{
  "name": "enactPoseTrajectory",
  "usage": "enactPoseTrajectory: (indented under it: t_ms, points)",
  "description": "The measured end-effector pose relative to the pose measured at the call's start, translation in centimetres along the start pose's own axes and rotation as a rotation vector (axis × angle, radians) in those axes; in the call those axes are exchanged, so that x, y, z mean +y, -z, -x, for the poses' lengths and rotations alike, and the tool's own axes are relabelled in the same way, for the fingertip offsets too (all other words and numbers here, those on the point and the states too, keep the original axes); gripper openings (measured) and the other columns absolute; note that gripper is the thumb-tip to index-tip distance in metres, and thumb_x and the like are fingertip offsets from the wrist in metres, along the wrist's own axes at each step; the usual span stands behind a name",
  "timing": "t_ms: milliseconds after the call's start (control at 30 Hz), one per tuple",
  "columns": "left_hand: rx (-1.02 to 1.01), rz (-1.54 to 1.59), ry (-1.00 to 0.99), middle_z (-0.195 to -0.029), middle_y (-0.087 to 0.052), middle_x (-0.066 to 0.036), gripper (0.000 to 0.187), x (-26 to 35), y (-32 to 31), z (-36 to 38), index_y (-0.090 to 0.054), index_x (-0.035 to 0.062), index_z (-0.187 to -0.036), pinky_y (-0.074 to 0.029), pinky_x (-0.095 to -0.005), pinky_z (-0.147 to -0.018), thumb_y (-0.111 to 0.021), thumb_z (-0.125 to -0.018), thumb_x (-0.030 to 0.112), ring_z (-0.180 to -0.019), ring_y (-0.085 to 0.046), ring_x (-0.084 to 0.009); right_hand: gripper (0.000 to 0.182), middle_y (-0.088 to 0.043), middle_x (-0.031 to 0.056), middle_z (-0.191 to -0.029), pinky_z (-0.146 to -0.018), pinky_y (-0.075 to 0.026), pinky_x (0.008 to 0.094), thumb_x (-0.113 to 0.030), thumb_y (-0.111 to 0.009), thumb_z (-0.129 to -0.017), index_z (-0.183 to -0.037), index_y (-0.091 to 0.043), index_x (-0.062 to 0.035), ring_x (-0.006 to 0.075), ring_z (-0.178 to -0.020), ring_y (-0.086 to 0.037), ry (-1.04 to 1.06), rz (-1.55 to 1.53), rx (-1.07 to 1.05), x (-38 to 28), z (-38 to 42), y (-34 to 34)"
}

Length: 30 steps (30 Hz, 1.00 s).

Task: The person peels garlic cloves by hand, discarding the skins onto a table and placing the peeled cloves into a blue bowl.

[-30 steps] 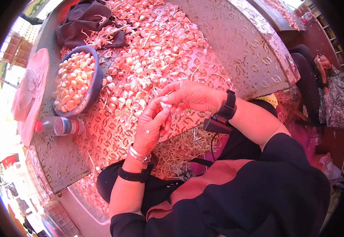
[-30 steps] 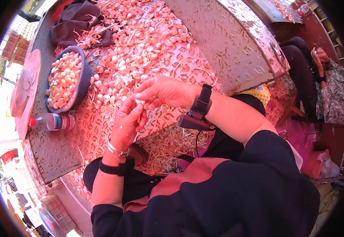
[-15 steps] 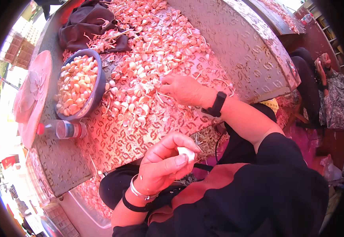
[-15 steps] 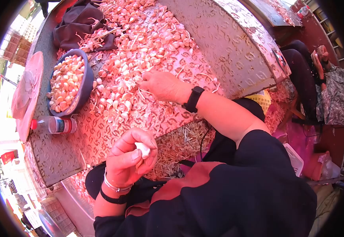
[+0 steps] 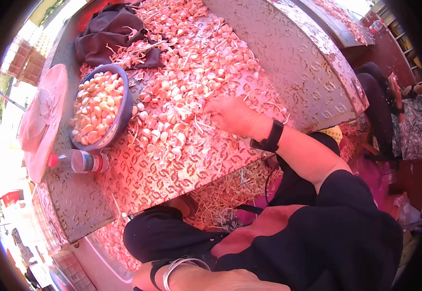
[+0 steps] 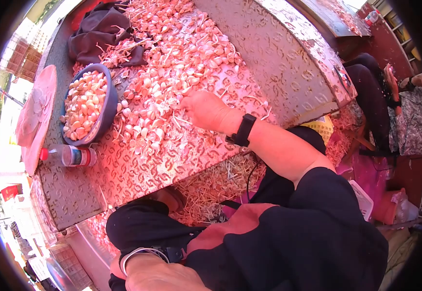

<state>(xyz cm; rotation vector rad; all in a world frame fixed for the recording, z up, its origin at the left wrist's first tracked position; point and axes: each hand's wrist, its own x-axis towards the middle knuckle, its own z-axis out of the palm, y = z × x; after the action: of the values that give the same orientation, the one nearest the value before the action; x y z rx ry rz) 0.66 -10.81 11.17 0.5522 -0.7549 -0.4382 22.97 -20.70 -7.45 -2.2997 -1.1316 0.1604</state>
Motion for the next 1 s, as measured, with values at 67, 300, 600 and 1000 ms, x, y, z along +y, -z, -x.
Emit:
enactPoseTrajectory:
  t_ms: [67, 300, 600, 1000]
  points:
    - [-0.014, -0.010, 0.032, -0.087, -0.059, -0.013, 0.029, 0.1, 0.0, 0.3, -0.052, -0.0051, -0.109, -0.049, -0.0307, -0.062, -0.051, -0.092, 0.018, -0.074, -0.061, -0.0272, 0.015, -0.060, 0.0131, -0.082, -0.069, -0.048, 0.0394, -0.008, -0.059, -0.075, -0.090, -0.060, -0.0045, 0.0327, -0.078, -0.059, 0.129, -0.096, 0.117, -0.2, -0.1, 0.0]
    - [0.080, -0.023, 0.014, -0.087, -0.059, -0.012, 0.028, -0.3, 0.2, 0.4, -0.053, -0.0045, -0.108, -0.049, -0.0303, -0.063, -0.052, -0.092, 0.018, -0.075, -0.062, -0.0257, 0.012, -0.061, 0.0138, -0.078, -0.069, -0.048, 0.0368, -0.005, -0.059, -0.076, -0.086, -0.062, -0.0028, 0.0303, -0.076, -0.060, 0.072, -0.186, 0.031, -1.1, 0.2, 0.3]
    - [0.673, 0.290, 0.239, -0.074, -0.053, -0.016, 0.028, 1.2, 3.4, 1.6, -0.050, -0.0055, -0.095, -0.036, -0.0238, -0.043, -0.053, -0.088, 0.021, -0.047, -0.044, -0.0137, 0.016, -0.064, 0.0039, -0.076, -0.062, -0.049, 0.0261, -0.008, -0.065, -0.078, -0.094, -0.065, -0.0032, 0.0129, -0.069, -0.061, -0.204, -0.674, 0.041, -1.4, -0.3, 0.7]
    - [1.215, -0.721, 0.048, -0.081, -0.049, 0.002, 0.030, -4.2, 15.8, 4.8, -0.048, 0.0016, -0.110, -0.037, -0.0131, -0.055, -0.060, -0.082, -0.003, -0.067, -0.044, -0.0017, 0.015, -0.063, 0.0040, -0.078, -0.060, -0.051, 0.0242, -0.014, -0.063, -0.083, -0.092, -0.061, -0.0028, 0.0113, -0.066, -0.061, -0.544, -1.411, -0.246, -4.9, 0.5, 1.5]
